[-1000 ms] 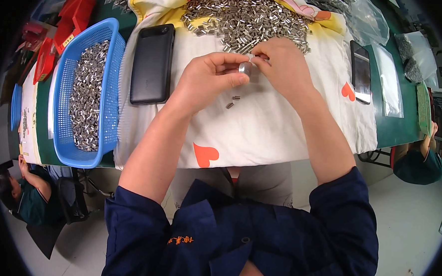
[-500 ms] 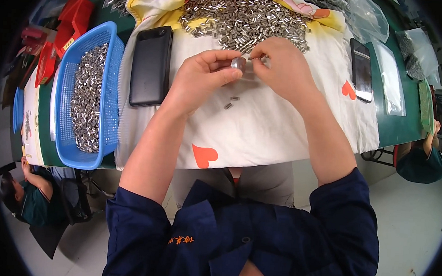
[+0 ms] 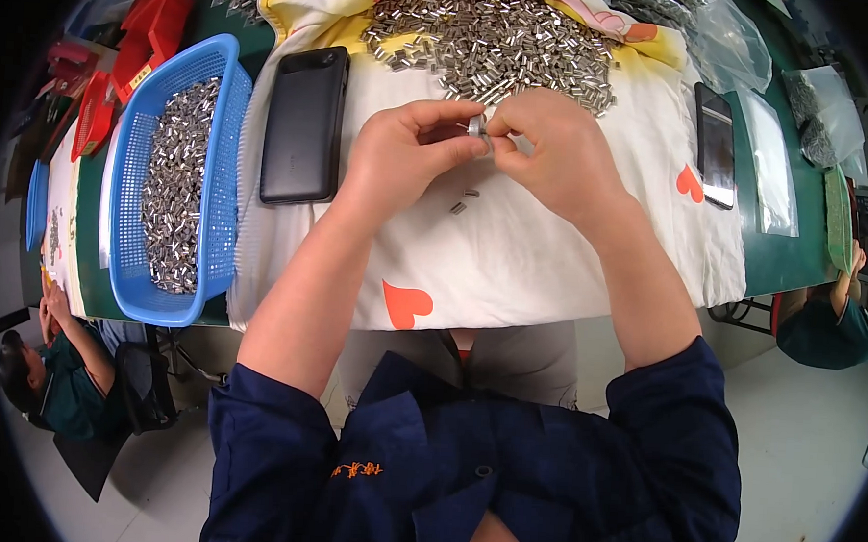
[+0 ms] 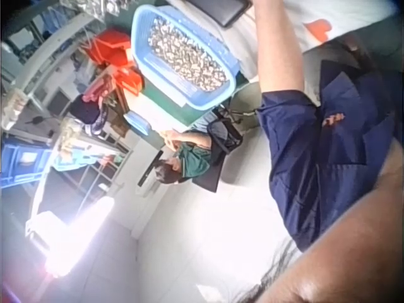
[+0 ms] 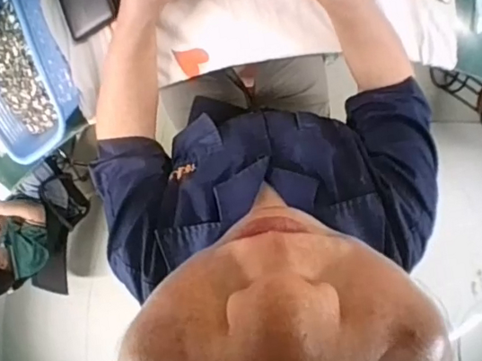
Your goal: Inspecting and sorting small metal industrial components on a workbench.
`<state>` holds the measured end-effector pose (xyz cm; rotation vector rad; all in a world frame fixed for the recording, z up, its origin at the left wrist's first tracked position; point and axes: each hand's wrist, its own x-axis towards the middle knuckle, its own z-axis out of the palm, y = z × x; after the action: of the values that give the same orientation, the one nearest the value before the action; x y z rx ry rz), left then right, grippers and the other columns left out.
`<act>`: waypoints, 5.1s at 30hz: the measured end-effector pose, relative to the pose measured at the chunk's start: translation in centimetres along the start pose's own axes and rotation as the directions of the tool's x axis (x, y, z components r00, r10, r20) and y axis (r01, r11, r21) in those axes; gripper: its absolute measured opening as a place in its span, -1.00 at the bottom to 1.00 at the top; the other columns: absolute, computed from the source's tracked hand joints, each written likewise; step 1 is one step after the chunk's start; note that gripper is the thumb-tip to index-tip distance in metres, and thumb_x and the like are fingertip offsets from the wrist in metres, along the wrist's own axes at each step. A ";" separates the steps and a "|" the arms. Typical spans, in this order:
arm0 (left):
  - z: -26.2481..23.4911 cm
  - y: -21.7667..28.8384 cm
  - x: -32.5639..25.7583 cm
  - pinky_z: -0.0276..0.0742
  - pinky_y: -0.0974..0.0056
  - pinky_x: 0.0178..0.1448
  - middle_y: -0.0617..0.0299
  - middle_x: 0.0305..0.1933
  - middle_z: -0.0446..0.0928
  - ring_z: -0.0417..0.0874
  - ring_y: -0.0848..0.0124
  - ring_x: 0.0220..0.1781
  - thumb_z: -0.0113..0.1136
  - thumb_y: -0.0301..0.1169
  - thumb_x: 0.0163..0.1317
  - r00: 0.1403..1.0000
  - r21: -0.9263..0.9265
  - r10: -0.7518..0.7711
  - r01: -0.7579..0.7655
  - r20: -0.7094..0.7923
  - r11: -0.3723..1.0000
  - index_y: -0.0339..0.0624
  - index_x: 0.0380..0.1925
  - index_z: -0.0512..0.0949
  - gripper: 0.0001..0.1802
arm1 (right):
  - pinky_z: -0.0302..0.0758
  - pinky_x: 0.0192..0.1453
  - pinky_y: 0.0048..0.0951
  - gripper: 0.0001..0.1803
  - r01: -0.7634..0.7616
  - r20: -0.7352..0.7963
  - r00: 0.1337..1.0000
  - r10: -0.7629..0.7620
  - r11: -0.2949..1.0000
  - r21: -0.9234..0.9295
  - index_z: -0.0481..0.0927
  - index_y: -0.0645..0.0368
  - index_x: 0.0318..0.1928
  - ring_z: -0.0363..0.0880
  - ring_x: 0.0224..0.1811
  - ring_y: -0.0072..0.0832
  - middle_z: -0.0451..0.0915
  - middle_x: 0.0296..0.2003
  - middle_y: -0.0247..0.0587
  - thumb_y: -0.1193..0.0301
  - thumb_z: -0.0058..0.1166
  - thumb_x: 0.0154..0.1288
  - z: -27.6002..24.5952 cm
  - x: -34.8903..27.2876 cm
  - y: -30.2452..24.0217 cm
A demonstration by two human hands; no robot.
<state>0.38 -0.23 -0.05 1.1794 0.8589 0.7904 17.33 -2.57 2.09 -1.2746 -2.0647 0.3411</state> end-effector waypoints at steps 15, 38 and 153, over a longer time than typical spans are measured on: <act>0.3 0.2 -0.2 0.46 0.51 -0.17 0.25 -0.32 0.56 0.54 0.58 -0.30 0.20 -0.57 0.01 0.995 -0.010 -0.059 0.061 0.086 0.998 -0.33 -0.15 0.48 -0.67 | 0.34 -0.38 -0.64 -0.90 -0.473 0.258 0.878 0.403 0.815 0.335 0.53 0.24 -0.45 0.37 -0.52 -0.67 0.50 -0.54 -0.39 0.47 0.11 -0.01 -1.8 0.6 2.2; -0.3 0.1 0.1 0.44 0.51 -0.19 0.24 -0.28 0.54 0.53 0.56 -0.27 0.19 -0.55 0.03 0.999 -0.127 -0.027 0.032 0.040 0.991 -0.33 -0.12 0.47 -0.65 | 0.42 -0.33 -0.60 -0.89 -0.369 0.223 0.928 0.298 0.818 0.442 0.54 0.24 -0.46 0.46 -0.48 -0.63 0.54 -0.51 -0.33 0.49 0.03 -0.07 -1.0 0.4 0.3; -0.5 0.4 0.0 0.44 0.50 -0.17 0.21 -0.28 0.55 0.53 0.55 -0.26 0.19 -0.57 0.01 0.998 -0.084 -0.058 0.061 0.033 0.995 -0.35 -0.14 0.47 -0.66 | 0.42 -0.27 -0.38 -0.89 -0.216 0.163 0.964 0.212 0.976 0.009 0.56 0.21 -0.45 0.49 -0.41 -0.35 0.53 -0.52 -0.21 0.47 0.02 -0.04 0.0 0.8 2.1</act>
<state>-0.07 0.09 0.27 1.0838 0.8237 0.7512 18.49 -0.86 1.28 -1.5016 -2.0495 0.5850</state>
